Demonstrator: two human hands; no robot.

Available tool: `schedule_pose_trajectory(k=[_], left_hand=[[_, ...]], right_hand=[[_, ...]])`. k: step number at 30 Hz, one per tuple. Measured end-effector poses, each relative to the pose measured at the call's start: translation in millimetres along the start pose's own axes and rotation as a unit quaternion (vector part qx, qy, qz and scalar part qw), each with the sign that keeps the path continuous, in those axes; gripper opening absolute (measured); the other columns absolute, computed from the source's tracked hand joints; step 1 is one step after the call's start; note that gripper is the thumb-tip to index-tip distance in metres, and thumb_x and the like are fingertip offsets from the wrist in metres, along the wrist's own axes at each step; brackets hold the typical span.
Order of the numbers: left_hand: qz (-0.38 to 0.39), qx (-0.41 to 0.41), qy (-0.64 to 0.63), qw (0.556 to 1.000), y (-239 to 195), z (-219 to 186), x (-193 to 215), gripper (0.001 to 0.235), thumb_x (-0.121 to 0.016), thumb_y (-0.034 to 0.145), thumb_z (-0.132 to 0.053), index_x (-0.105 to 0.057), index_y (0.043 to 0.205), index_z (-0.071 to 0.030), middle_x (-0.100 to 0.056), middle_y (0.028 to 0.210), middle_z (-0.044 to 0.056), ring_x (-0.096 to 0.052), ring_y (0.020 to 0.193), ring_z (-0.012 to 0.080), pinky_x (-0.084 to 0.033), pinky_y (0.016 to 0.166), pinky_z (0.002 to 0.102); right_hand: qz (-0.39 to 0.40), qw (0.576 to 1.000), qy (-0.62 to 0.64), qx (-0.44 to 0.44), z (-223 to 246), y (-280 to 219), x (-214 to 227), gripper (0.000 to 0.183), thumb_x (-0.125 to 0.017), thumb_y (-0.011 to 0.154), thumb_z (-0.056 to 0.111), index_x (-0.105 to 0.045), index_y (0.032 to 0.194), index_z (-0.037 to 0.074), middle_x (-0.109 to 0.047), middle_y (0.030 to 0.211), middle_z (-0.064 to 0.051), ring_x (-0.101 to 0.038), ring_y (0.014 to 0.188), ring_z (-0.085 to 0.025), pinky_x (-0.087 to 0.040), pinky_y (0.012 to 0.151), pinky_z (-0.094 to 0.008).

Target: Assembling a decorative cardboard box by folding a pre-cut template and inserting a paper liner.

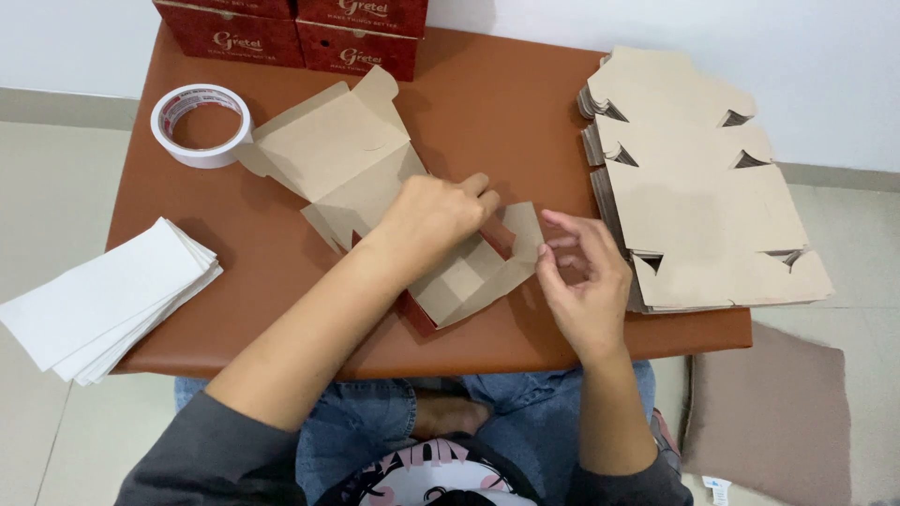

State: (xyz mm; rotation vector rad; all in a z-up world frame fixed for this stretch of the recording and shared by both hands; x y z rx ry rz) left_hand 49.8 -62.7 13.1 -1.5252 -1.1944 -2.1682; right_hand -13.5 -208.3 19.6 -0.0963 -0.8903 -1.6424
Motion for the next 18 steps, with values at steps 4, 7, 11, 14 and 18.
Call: schedule_pose_trajectory(k=[4, 7, 11, 14, 18], left_hand=[[-0.042, -0.009, 0.024, 0.999, 2.7, -2.4, 2.6, 0.016, -0.073, 0.078, -0.008, -0.067, 0.085, -0.02, -0.063, 0.077, -0.006, -0.07, 0.06, 0.0145, -0.054, 0.051, 0.029], [-0.04, 0.008, 0.011, 0.999, 1.7, 3.0, -3.8, 0.014, -0.072, 0.082, -0.007, -0.067, 0.086, -0.019, -0.062, 0.076, -0.006, -0.068, 0.059, 0.0129, -0.053, 0.051, 0.026], [-0.036, 0.008, 0.009, 0.999, 5.9, 1.1, -6.4, 0.015, -0.074, 0.08, -0.003, -0.07, 0.087, -0.017, -0.065, 0.075, -0.003, -0.067, 0.062, 0.0124, -0.054, 0.052, 0.025], [-0.015, 0.007, -0.024, 1.0, 8.0, 2.5, -5.6, 0.016, -0.075, 0.081, 0.0, -0.073, 0.089, -0.013, -0.069, 0.077, 0.0, -0.069, 0.066, 0.0136, -0.056, 0.055, 0.025], [-0.003, 0.013, -0.068, 0.998, 8.4, 6.9, 1.1, 0.017, -0.074, 0.082, 0.002, -0.075, 0.093, -0.011, -0.073, 0.08, 0.004, -0.071, 0.069, 0.0147, -0.057, 0.058, 0.025]], right_hand=[[0.002, 0.999, 0.046, -0.007, -19.5, 0.8, -8.9, 0.03, -0.064, 0.09, -0.011, -0.072, 0.116, 0.003, -0.07, 0.099, -0.013, -0.07, 0.089, -0.023, -0.06, 0.072, -0.038], [-0.018, 0.997, 0.075, -0.015, -30.6, -5.2, -8.4, 0.026, -0.064, 0.091, -0.01, -0.074, 0.112, 0.003, -0.073, 0.096, -0.012, -0.068, 0.089, -0.017, -0.059, 0.074, -0.037], [-0.033, 0.997, 0.075, -0.007, -27.0, -9.0, -8.7, 0.025, -0.064, 0.092, -0.011, -0.073, 0.11, 0.003, -0.074, 0.095, -0.012, -0.067, 0.086, -0.016, -0.059, 0.072, -0.036], [-0.021, 0.997, 0.072, -0.008, -24.5, -5.6, -10.7, 0.025, -0.063, 0.092, -0.011, -0.074, 0.109, 0.003, -0.074, 0.095, -0.014, -0.068, 0.086, -0.018, -0.058, 0.071, -0.037], [-0.003, 0.998, 0.061, 0.008, -19.8, 0.8, -14.6, 0.025, -0.062, 0.094, -0.01, -0.075, 0.11, 0.004, -0.074, 0.096, -0.013, -0.068, 0.088, -0.02, -0.057, 0.072, -0.036]])
Point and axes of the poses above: each hand's wrist, its own y-axis towards the middle knuckle, its own x-axis out of the back of the hand, z = x × y, the point moved 8 cm from there along y, towards the middle knuckle
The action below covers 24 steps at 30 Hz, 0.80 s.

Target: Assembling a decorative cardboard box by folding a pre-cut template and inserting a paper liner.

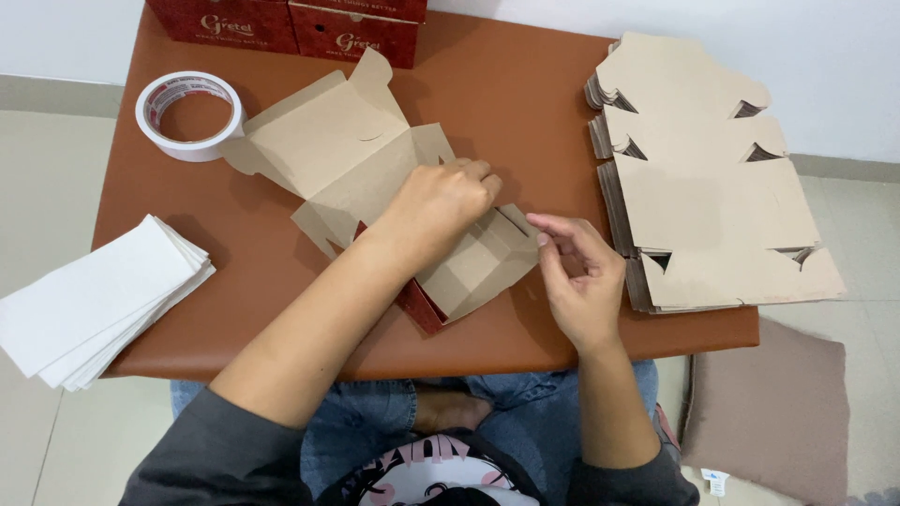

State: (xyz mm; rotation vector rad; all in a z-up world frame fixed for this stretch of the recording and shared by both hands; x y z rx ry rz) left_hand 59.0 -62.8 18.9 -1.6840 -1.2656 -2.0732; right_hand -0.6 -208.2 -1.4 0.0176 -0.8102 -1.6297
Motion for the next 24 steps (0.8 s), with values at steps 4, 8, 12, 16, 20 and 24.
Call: schedule_pose_trajectory(k=[4, 8, 12, 16, 20, 24], left_hand=[[0.008, 0.003, -0.015, 1.0, -0.8, -0.4, 6.1, 0.017, -0.075, 0.082, 0.003, -0.076, 0.094, -0.009, -0.074, 0.083, 0.006, -0.072, 0.072, 0.016, -0.059, 0.061, 0.026], [0.036, 0.021, -0.073, 0.996, -3.3, 3.7, 6.4, 0.03, -0.068, 0.084, 0.008, -0.069, 0.113, -0.002, -0.074, 0.088, 0.012, -0.073, 0.079, 0.0221, -0.061, 0.067, 0.033], [0.055, 0.041, -0.143, 0.987, -9.6, 7.9, 6.9, 0.044, -0.061, 0.087, 0.014, -0.056, 0.13, 0.006, -0.074, 0.094, 0.021, -0.074, 0.086, 0.0311, -0.062, 0.072, 0.042], [0.05, 0.046, -0.162, 0.984, -7.4, 4.7, 27.0, 0.048, -0.061, 0.085, 0.016, -0.053, 0.132, 0.006, -0.073, 0.101, 0.024, -0.074, 0.09, 0.0351, -0.061, 0.074, 0.045], [-0.013, 0.047, -0.109, 0.993, -4.7, 12.9, 30.4, 0.037, -0.073, 0.083, 0.002, -0.064, 0.118, -0.004, -0.069, 0.095, 0.014, -0.073, 0.077, 0.0266, -0.06, 0.063, 0.038], [-0.058, 0.03, -0.045, 0.997, -5.8, 10.0, 33.2, 0.014, -0.079, 0.081, -0.007, -0.077, 0.095, -0.012, -0.072, 0.087, 0.005, -0.069, 0.077, 0.0158, -0.057, 0.061, 0.026]], right_hand=[[0.038, 0.998, -0.042, 0.016, 19.1, 13.6, -2.9, 0.025, -0.062, 0.094, -0.007, -0.075, 0.111, 0.006, -0.073, 0.096, -0.014, -0.069, 0.09, -0.026, -0.056, 0.071, -0.039], [0.099, 0.991, -0.079, 0.033, 35.3, 25.2, -12.6, 0.026, -0.059, 0.094, -0.007, -0.075, 0.112, 0.004, -0.074, 0.098, -0.017, -0.07, 0.086, -0.031, -0.056, 0.071, -0.04], [0.149, 0.978, -0.137, 0.043, 47.0, 28.6, -22.3, 0.021, -0.057, 0.099, 0.002, -0.072, 0.113, 0.0, -0.073, 0.098, -0.022, -0.068, 0.081, -0.038, -0.054, 0.07, -0.045], [0.162, 0.974, -0.149, 0.049, 47.5, 23.5, -24.6, 0.021, -0.059, 0.099, 0.008, -0.073, 0.114, 0.003, -0.074, 0.096, -0.021, -0.067, 0.081, -0.038, -0.054, 0.07, -0.046], [0.121, 0.977, -0.162, 0.065, 50.4, 12.3, -20.4, 0.02, -0.068, 0.096, 0.012, -0.075, 0.113, 0.006, -0.076, 0.104, -0.017, -0.07, 0.088, -0.037, -0.056, 0.073, -0.044], [0.123, 0.967, -0.214, 0.061, 71.1, 8.6, -25.9, 0.023, -0.062, 0.099, 0.008, -0.074, 0.117, 0.001, -0.073, 0.114, -0.024, -0.071, 0.098, -0.043, -0.057, 0.078, -0.052]])
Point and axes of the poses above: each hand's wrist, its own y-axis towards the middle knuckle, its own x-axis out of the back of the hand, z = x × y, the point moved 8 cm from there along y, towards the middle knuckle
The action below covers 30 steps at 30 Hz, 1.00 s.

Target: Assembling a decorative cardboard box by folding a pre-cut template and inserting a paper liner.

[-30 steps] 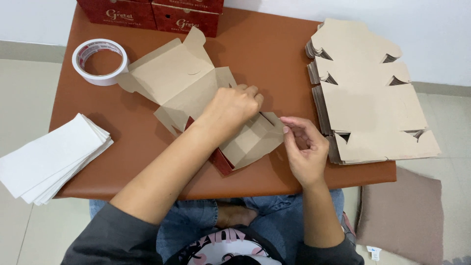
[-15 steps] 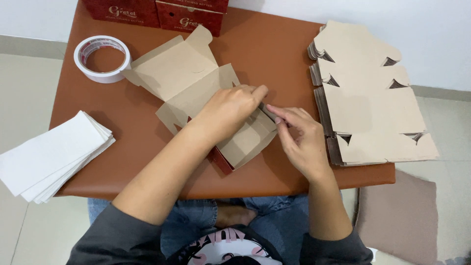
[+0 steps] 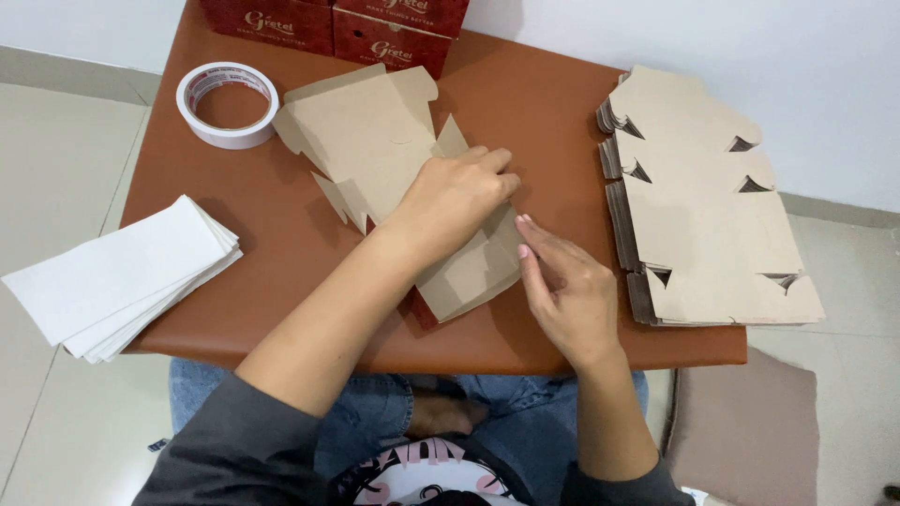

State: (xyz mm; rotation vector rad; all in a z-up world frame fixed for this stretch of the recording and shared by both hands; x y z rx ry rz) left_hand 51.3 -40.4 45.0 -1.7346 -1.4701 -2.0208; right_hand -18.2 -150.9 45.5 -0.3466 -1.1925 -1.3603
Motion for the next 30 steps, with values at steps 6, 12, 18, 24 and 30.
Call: schedule_pose_trajectory(k=[6, 12, 18, 24, 30], left_hand=[[-0.018, 0.016, -0.008, 1.0, -1.6, 3.3, -1.6, 0.006, -0.076, 0.085, -0.012, -0.078, 0.09, -0.013, -0.071, 0.083, 0.003, -0.068, 0.074, 0.0151, -0.057, 0.062, 0.028], [-0.15, 0.049, -0.047, 0.986, -44.1, -6.9, 116.7, 0.027, -0.063, 0.087, 0.002, -0.072, 0.112, -0.004, -0.067, 0.108, 0.004, -0.063, 0.102, 0.0212, -0.045, 0.102, 0.039], [-0.072, 0.201, 0.033, 0.976, -116.4, 65.1, 111.0, 0.038, -0.061, 0.087, 0.007, -0.07, 0.123, -0.004, -0.064, 0.114, 0.009, -0.059, 0.105, 0.026, -0.041, 0.092, 0.039], [-0.025, 0.22, 0.023, 0.975, -116.1, 89.2, 81.0, 0.011, -0.066, 0.087, -0.006, -0.076, 0.086, -0.008, -0.067, 0.126, 0.007, -0.055, 0.113, 0.0248, -0.036, 0.104, 0.041], [-0.036, 0.122, -0.047, 0.991, -97.2, 48.6, 87.5, 0.012, -0.081, 0.075, -0.022, -0.074, 0.08, -0.013, -0.064, 0.128, 0.005, -0.045, 0.14, 0.029, -0.019, 0.119, 0.051]], right_hand=[[0.02, 0.999, 0.003, -0.037, -13.3, 0.5, 1.8, 0.027, -0.059, 0.1, 0.018, -0.073, 0.121, 0.009, -0.073, 0.121, -0.017, -0.07, 0.105, -0.041, -0.056, 0.083, -0.053], [-0.073, 0.993, 0.021, 0.093, 19.0, -39.5, 2.2, 0.03, -0.065, 0.089, 0.012, -0.07, 0.118, 0.008, -0.068, 0.128, -0.009, -0.061, 0.123, -0.023, -0.043, 0.111, -0.043], [-0.047, 0.991, -0.036, 0.122, 48.8, -58.4, -45.7, 0.049, -0.077, 0.082, 0.043, -0.07, 0.121, 0.014, -0.071, 0.12, -0.002, -0.054, 0.13, -0.024, -0.012, 0.123, -0.057], [-0.121, 0.99, 0.032, 0.062, 29.0, -58.4, -43.7, 0.012, -0.081, 0.076, 0.016, -0.073, 0.084, 0.015, -0.07, 0.093, 0.001, -0.06, 0.118, -0.023, -0.014, 0.125, -0.056], [-0.123, 0.992, 0.017, 0.035, -1.6, -57.3, -25.6, 0.013, -0.072, 0.078, 0.011, -0.073, 0.091, 0.011, -0.067, 0.102, -0.002, -0.054, 0.125, -0.027, -0.013, 0.127, -0.059]])
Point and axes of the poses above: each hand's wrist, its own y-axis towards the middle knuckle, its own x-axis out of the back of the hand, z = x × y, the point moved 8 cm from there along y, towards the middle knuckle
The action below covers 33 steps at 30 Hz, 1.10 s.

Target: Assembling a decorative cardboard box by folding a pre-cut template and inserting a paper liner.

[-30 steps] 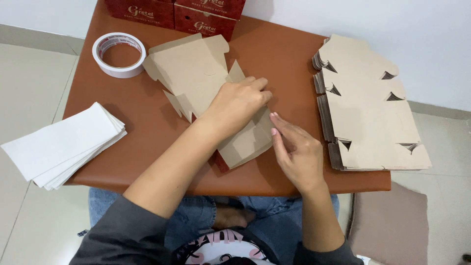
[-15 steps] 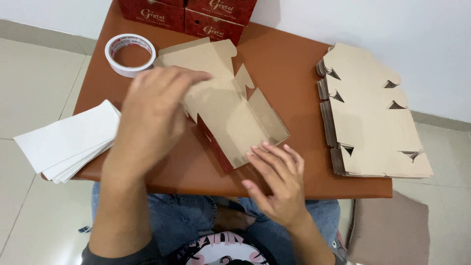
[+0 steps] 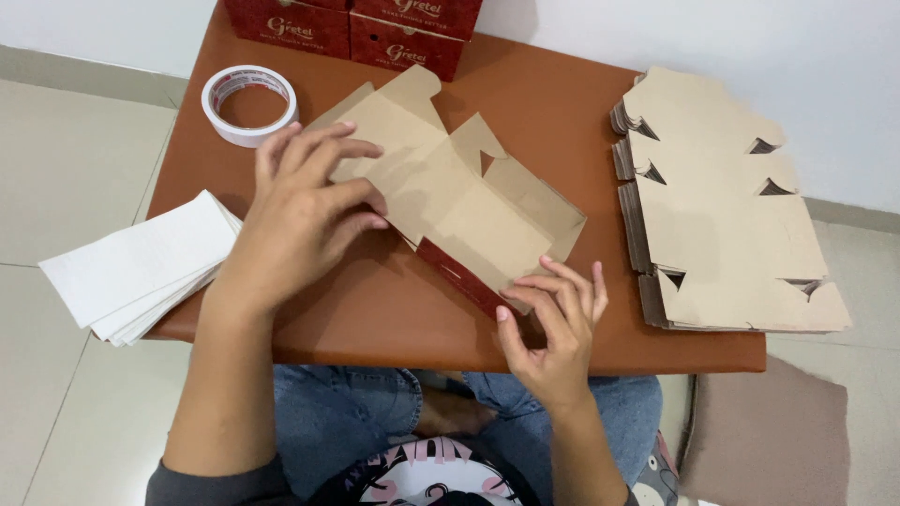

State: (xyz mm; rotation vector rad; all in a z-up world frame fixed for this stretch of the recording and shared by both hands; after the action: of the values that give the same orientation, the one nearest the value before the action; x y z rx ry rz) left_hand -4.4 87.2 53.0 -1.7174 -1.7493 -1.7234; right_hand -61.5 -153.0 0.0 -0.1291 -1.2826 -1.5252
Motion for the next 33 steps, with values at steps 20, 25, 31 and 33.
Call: schedule_pose_trajectory(k=[20, 25, 31, 33], left_hand=[[-0.06, -0.042, 0.047, 0.996, -12.3, -76.2, -31.8, 0.007, -0.08, 0.086, -0.021, -0.075, 0.089, -0.02, -0.066, 0.099, -0.007, -0.06, 0.111, 0.0173, -0.009, 0.119, 0.066], [-0.07, -0.055, 0.042, 0.995, -12.3, -83.4, -36.6, 0.005, -0.078, 0.088, -0.018, -0.074, 0.089, -0.02, -0.063, 0.088, -0.006, -0.062, 0.107, 0.0163, -0.008, 0.12, 0.065], [-0.083, -0.079, 0.027, 0.993, -12.0, -91.9, -43.6, 0.006, -0.076, 0.084, -0.017, -0.078, 0.089, -0.02, -0.06, 0.083, -0.005, -0.061, 0.098, 0.0142, -0.012, 0.12, 0.064], [-0.078, -0.096, 0.021, 0.992, -12.7, -96.2, -49.4, 0.009, -0.075, 0.084, -0.017, -0.08, 0.091, -0.021, -0.063, 0.083, -0.006, -0.061, 0.091, 0.0129, -0.019, 0.119, 0.058]], right_hand=[[0.047, 0.998, 0.039, -0.009, -11.8, 8.5, 1.7, 0.008, -0.073, 0.085, 0.017, -0.075, 0.083, 0.009, -0.061, 0.118, -0.007, -0.045, 0.135, -0.031, -0.016, 0.125, -0.06], [0.049, 0.998, 0.039, -0.007, -10.5, 9.3, 2.8, 0.007, -0.074, 0.084, 0.016, -0.076, 0.084, 0.009, -0.061, 0.119, -0.007, -0.045, 0.135, -0.031, -0.016, 0.126, -0.059], [0.049, 0.998, 0.039, 0.002, -9.3, 10.8, 3.9, 0.007, -0.075, 0.083, 0.015, -0.076, 0.085, 0.009, -0.062, 0.119, -0.008, -0.046, 0.135, -0.032, -0.016, 0.125, -0.059], [0.051, 0.998, 0.04, 0.002, -8.4, 10.9, 3.6, 0.007, -0.075, 0.083, 0.016, -0.075, 0.084, 0.009, -0.061, 0.118, -0.008, -0.046, 0.134, -0.031, -0.017, 0.125, -0.059]])
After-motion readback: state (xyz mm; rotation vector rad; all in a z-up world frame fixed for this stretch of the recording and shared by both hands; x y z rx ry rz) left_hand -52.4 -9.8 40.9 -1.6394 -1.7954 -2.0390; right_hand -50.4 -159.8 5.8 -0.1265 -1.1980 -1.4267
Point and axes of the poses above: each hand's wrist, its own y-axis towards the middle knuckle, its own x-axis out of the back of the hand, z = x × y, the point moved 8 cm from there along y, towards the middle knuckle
